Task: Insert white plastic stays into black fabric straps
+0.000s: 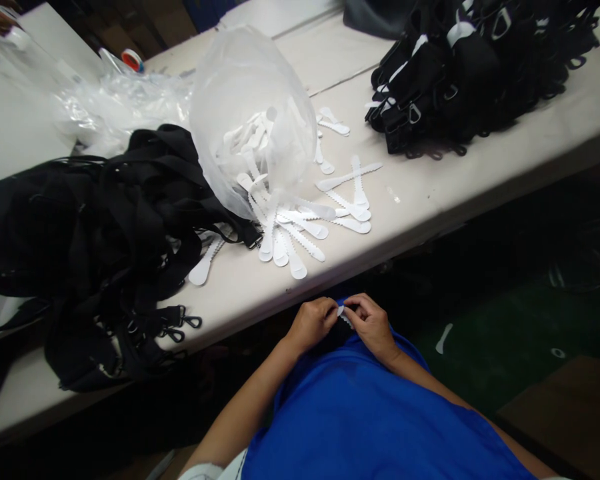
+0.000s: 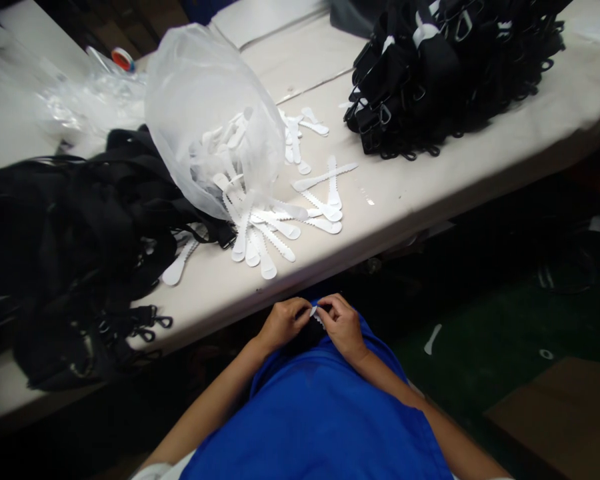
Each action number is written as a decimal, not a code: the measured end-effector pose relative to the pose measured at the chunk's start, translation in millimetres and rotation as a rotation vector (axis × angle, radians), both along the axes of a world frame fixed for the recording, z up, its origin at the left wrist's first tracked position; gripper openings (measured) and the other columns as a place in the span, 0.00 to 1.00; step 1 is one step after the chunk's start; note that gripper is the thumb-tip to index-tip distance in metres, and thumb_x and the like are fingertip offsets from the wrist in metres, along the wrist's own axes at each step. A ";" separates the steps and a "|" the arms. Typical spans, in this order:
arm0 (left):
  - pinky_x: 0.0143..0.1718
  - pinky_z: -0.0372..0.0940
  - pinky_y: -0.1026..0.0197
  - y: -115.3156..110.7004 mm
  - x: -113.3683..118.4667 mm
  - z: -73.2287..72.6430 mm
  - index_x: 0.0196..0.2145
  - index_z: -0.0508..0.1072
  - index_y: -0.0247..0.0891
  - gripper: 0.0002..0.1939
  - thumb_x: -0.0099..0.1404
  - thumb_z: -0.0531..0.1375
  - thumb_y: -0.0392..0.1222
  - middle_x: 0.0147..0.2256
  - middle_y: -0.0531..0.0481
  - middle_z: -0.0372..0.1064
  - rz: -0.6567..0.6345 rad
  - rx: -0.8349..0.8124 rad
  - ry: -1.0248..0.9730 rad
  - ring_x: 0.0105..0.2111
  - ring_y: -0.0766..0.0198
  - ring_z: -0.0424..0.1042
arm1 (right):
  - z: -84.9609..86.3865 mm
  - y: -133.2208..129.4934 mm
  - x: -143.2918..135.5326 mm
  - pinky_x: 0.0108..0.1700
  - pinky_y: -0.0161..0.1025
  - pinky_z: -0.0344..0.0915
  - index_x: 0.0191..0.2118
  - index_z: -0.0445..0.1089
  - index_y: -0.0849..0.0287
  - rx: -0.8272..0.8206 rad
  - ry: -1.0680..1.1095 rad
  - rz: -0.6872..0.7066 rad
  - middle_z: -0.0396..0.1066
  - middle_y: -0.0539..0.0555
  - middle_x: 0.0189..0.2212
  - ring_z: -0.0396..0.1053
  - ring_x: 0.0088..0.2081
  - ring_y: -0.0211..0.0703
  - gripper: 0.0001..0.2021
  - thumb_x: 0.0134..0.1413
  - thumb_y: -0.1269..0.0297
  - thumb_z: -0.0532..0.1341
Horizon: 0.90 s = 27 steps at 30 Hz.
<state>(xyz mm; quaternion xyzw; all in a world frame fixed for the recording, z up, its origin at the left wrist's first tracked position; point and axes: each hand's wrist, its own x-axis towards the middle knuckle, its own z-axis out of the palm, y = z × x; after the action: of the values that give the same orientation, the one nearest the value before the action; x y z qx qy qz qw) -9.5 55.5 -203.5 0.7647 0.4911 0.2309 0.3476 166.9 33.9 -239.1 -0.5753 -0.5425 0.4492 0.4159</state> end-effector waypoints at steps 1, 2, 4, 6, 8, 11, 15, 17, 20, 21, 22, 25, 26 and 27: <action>0.34 0.66 0.63 -1.4 2.2 0.6 0.34 0.75 0.38 0.06 0.66 0.58 0.34 0.31 0.48 0.74 0.011 0.016 0.030 0.30 0.63 0.73 | 3.7 -1.0 1.0 0.28 0.35 0.62 0.36 0.71 0.58 0.008 -0.006 -0.028 0.69 0.53 0.35 0.63 0.24 0.34 0.11 0.58 0.55 0.62; 0.33 0.65 0.64 -3.2 4.6 0.9 0.33 0.74 0.38 0.06 0.66 0.57 0.34 0.30 0.49 0.73 0.026 0.032 0.055 0.29 0.63 0.72 | 7.6 -2.3 2.0 0.29 0.35 0.62 0.36 0.71 0.59 0.005 -0.018 -0.048 0.69 0.53 0.34 0.64 0.25 0.35 0.12 0.58 0.54 0.62; 0.31 0.64 0.64 -7.7 9.6 0.9 0.31 0.72 0.37 0.07 0.66 0.56 0.34 0.28 0.50 0.71 0.058 0.058 0.088 0.27 0.64 0.70 | 15.1 -4.6 3.5 0.29 0.35 0.62 0.31 0.70 0.58 -0.048 -0.051 -0.032 0.69 0.52 0.28 0.65 0.25 0.37 0.15 0.59 0.51 0.61; 0.31 0.63 0.64 -12.5 13.7 0.4 0.30 0.71 0.38 0.08 0.67 0.56 0.35 0.27 0.50 0.71 0.082 0.075 0.101 0.27 0.64 0.69 | 20.0 -5.6 3.2 0.29 0.36 0.61 0.28 0.71 0.58 -0.150 -0.067 0.034 0.68 0.51 0.23 0.65 0.25 0.39 0.18 0.58 0.47 0.60; 0.31 0.63 0.64 -16.2 16.0 0.1 0.31 0.71 0.38 0.08 0.68 0.55 0.36 0.28 0.49 0.71 0.104 0.082 0.101 0.27 0.64 0.70 | 21.7 -4.7 1.0 0.28 0.35 0.59 0.27 0.71 0.57 -0.227 -0.046 0.083 0.68 0.50 0.21 0.64 0.24 0.39 0.20 0.58 0.45 0.58; 0.32 0.64 0.64 -16.8 15.7 0.9 0.33 0.71 0.39 0.06 0.67 0.56 0.37 0.29 0.50 0.73 0.173 0.078 0.082 0.28 0.64 0.72 | 20.9 -2.2 -3.0 0.27 0.35 0.57 0.23 0.66 0.57 -0.249 -0.013 0.099 0.65 0.49 0.19 0.61 0.22 0.37 0.22 0.60 0.46 0.55; 0.30 0.66 0.65 -11.5 13.8 1.4 0.33 0.71 0.38 0.04 0.65 0.57 0.35 0.27 0.52 0.73 0.374 0.066 0.024 0.25 0.65 0.72 | 21.7 -5.6 -2.6 0.27 0.36 0.55 0.20 0.63 0.57 -0.240 -0.044 0.095 0.63 0.49 0.17 0.59 0.22 0.38 0.22 0.59 0.49 0.56; 0.30 0.67 0.65 -11.0 15.5 -1.9 0.32 0.71 0.38 0.04 0.64 0.57 0.35 0.26 0.52 0.73 0.439 0.058 -0.006 0.25 0.65 0.73 | 21.3 -9.7 0.7 0.26 0.36 0.53 0.20 0.64 0.57 -0.249 -0.069 0.081 0.62 0.49 0.16 0.58 0.22 0.38 0.21 0.57 0.49 0.57; 0.31 0.68 0.64 -14.9 21.4 -12.1 0.32 0.72 0.38 0.04 0.64 0.57 0.36 0.26 0.51 0.74 0.504 0.039 -0.038 0.26 0.65 0.74 | 14.7 -13.0 6.8 0.25 0.36 0.51 0.19 0.64 0.57 -0.299 -0.085 0.065 0.61 0.49 0.15 0.56 0.21 0.37 0.20 0.55 0.50 0.58; 0.31 0.68 0.65 -16.6 23.3 -15.9 0.32 0.72 0.38 0.05 0.64 0.57 0.36 0.26 0.51 0.74 0.528 0.029 -0.047 0.26 0.65 0.74 | 11.2 -12.8 8.3 0.25 0.36 0.51 0.19 0.65 0.57 -0.320 -0.082 0.067 0.61 0.49 0.15 0.56 0.20 0.37 0.20 0.54 0.50 0.58; 0.30 0.68 0.65 -17.9 24.8 -19.1 0.31 0.72 0.38 0.05 0.65 0.57 0.37 0.26 0.51 0.74 0.550 0.020 -0.056 0.25 0.65 0.74 | 7.4 -11.9 9.4 0.25 0.36 0.50 0.19 0.65 0.57 -0.341 -0.075 0.072 0.62 0.49 0.15 0.56 0.20 0.37 0.20 0.54 0.49 0.57; 0.29 0.69 0.65 -18.7 26.8 -19.8 0.31 0.72 0.38 0.06 0.65 0.56 0.37 0.25 0.51 0.74 0.564 0.019 -0.078 0.25 0.65 0.75 | -0.4 -7.8 10.2 0.25 0.34 0.51 0.19 0.65 0.57 -0.388 -0.046 0.086 0.62 0.49 0.15 0.57 0.20 0.37 0.20 0.52 0.47 0.58; 0.30 0.69 0.65 -18.1 27.3 -16.1 0.31 0.72 0.39 0.05 0.64 0.57 0.38 0.26 0.51 0.74 0.545 0.036 -0.087 0.25 0.64 0.75 | -0.5 -6.9 10.1 0.24 0.34 0.51 0.19 0.65 0.57 -0.403 -0.034 0.086 0.62 0.49 0.15 0.57 0.20 0.36 0.21 0.51 0.45 0.58; 0.30 0.69 0.65 -17.4 28.1 -10.6 0.31 0.72 0.39 0.05 0.64 0.57 0.38 0.25 0.51 0.74 0.513 0.060 -0.101 0.25 0.64 0.75 | 0.5 -6.5 10.0 0.23 0.34 0.51 0.19 0.65 0.57 -0.419 -0.022 0.081 0.62 0.49 0.14 0.57 0.19 0.36 0.23 0.51 0.43 0.58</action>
<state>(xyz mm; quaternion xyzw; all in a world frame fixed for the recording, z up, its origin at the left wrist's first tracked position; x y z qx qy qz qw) 18.6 38.1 -214.1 0.6125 0.6439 0.3639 0.2788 176.9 27.4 -238.6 -0.6319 -0.4643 0.5623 0.2627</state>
